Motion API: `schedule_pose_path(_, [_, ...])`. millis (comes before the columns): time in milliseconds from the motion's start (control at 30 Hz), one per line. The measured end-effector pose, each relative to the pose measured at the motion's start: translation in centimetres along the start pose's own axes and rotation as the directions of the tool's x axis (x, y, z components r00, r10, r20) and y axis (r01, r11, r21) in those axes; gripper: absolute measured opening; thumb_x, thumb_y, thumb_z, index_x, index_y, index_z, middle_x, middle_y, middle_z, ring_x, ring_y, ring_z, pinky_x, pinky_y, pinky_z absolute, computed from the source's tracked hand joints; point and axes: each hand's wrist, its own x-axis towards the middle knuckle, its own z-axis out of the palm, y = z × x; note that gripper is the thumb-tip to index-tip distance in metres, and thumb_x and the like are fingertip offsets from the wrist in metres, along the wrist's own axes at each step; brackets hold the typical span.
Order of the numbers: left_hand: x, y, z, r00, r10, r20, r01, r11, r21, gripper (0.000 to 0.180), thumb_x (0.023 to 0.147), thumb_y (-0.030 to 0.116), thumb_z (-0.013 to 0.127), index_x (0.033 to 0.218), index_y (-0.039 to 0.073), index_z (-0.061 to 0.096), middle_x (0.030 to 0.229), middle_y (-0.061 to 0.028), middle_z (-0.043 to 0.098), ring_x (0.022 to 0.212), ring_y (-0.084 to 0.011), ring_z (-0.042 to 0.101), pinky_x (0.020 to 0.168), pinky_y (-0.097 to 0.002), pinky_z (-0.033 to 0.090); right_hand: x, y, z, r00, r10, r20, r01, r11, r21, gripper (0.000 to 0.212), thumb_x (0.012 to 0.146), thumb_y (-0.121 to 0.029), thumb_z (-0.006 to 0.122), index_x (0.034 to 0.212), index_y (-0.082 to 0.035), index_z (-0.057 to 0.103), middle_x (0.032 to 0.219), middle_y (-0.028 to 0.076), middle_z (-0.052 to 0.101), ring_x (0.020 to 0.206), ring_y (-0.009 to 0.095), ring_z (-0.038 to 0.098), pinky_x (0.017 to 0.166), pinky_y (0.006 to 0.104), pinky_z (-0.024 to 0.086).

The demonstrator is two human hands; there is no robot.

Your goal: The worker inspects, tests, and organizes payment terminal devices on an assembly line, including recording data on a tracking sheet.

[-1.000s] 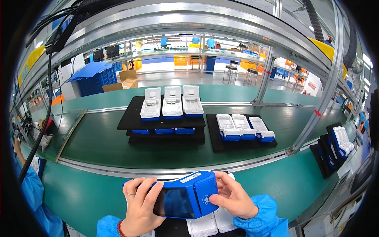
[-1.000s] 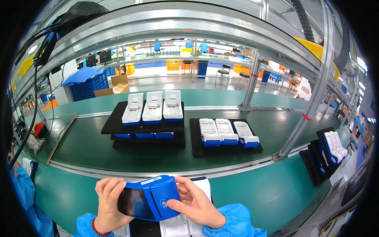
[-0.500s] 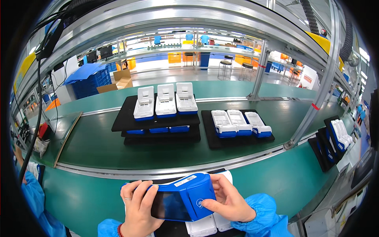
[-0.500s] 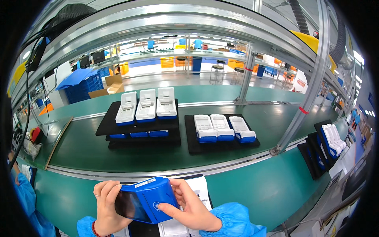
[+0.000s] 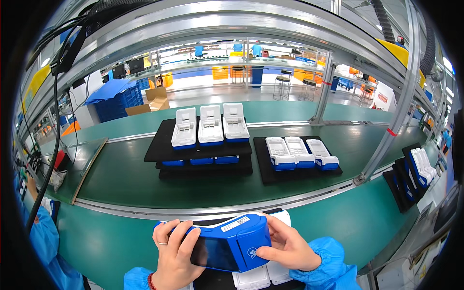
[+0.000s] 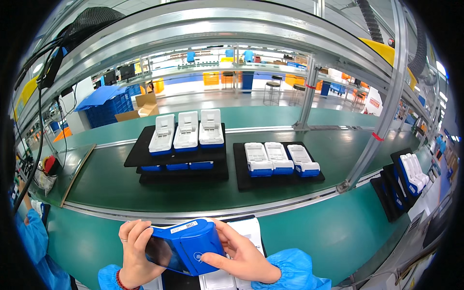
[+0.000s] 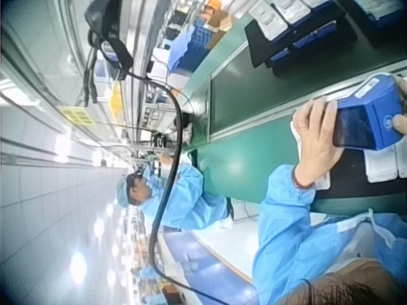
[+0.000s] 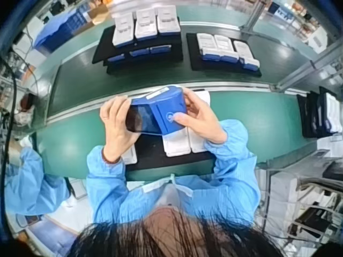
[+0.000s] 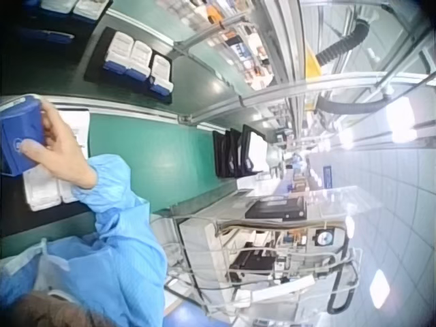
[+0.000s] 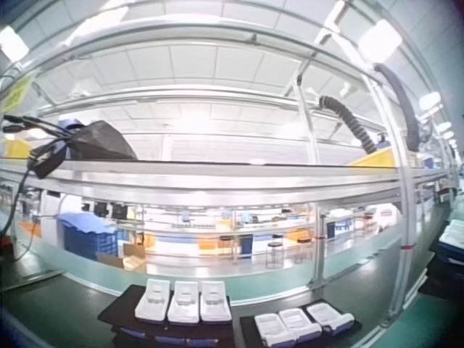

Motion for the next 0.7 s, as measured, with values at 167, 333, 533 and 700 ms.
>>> schedule_pose_path(167, [-0.1, 0.0, -0.2, 1.000, 0.014, 0.010, -0.014, 1.000, 0.011, 0.066, 0.050, -0.001, 0.062, 0.111, 0.005, 0.038, 0.106, -0.0142, 0.044, 0.096, -0.0316, 0.040, 0.081, -0.0416, 0.032, 0.4, -0.4, -0.2, 0.997, 0.059, 0.039, -0.060, 0.998, 0.016, 0.058, 0.078, -0.013, 0.060, 0.124, 0.001, 0.027, 0.114, 0.015, 0.045, 0.105, 0.019, 0.045, 0.091, 0.0305, 0.036])
schedule_pose_path(333, [-0.3, 0.3, -0.2, 0.999, 0.019, 0.037, -0.019, 1.000, 0.002, 0.067, 0.048, 0.002, 0.062, 0.112, 0.004, 0.040, 0.105, -0.0131, 0.046, 0.092, -0.0294, 0.043, 0.079, -0.0400, 0.030, 0.3, -0.5, 0.3, 0.997, 0.082, 0.014, -0.082, 0.997, 0.001, 0.053, 0.079, -0.014, 0.060, 0.120, 0.002, 0.031, 0.113, 0.014, 0.045, 0.104, 0.018, 0.045, 0.090, 0.0308, 0.036])
schedule_pose_path(533, [-0.6, 0.5, -0.1, 0.999, 0.000, 0.045, -0.001, 1.000, 0.025, 0.070, 0.046, 0.005, 0.065, 0.112, 0.003, 0.042, 0.105, -0.0125, 0.046, 0.091, -0.0290, 0.043, 0.078, -0.0398, 0.029, 0.6, 0.5, 0.4, 0.999, 0.036, 0.010, -0.036, 0.999, 0.002, 0.053, 0.078, -0.015, 0.060, 0.120, 0.001, 0.032, 0.112, 0.013, 0.045, 0.102, 0.017, 0.045, 0.088, 0.0300, 0.038])
schedule_pose_path(700, [-0.8, 1.5, -1.9, 0.980, -0.060, 0.190, 0.049, 0.997, 0.059, 0.084, 0.041, 0.022, 0.076, 0.115, 0.003, 0.041, 0.115, -0.0165, 0.041, 0.100, -0.0322, 0.039, 0.084, -0.0432, 0.028, 1.5, 2.8, 0.3, 0.995, -0.066, -0.070, 0.079, 0.977, 0.196, 0.053, 0.077, -0.013, 0.061, 0.120, 0.002, 0.034, 0.107, 0.008, 0.051, 0.096, 0.013, 0.048, 0.085, 0.0275, 0.040])
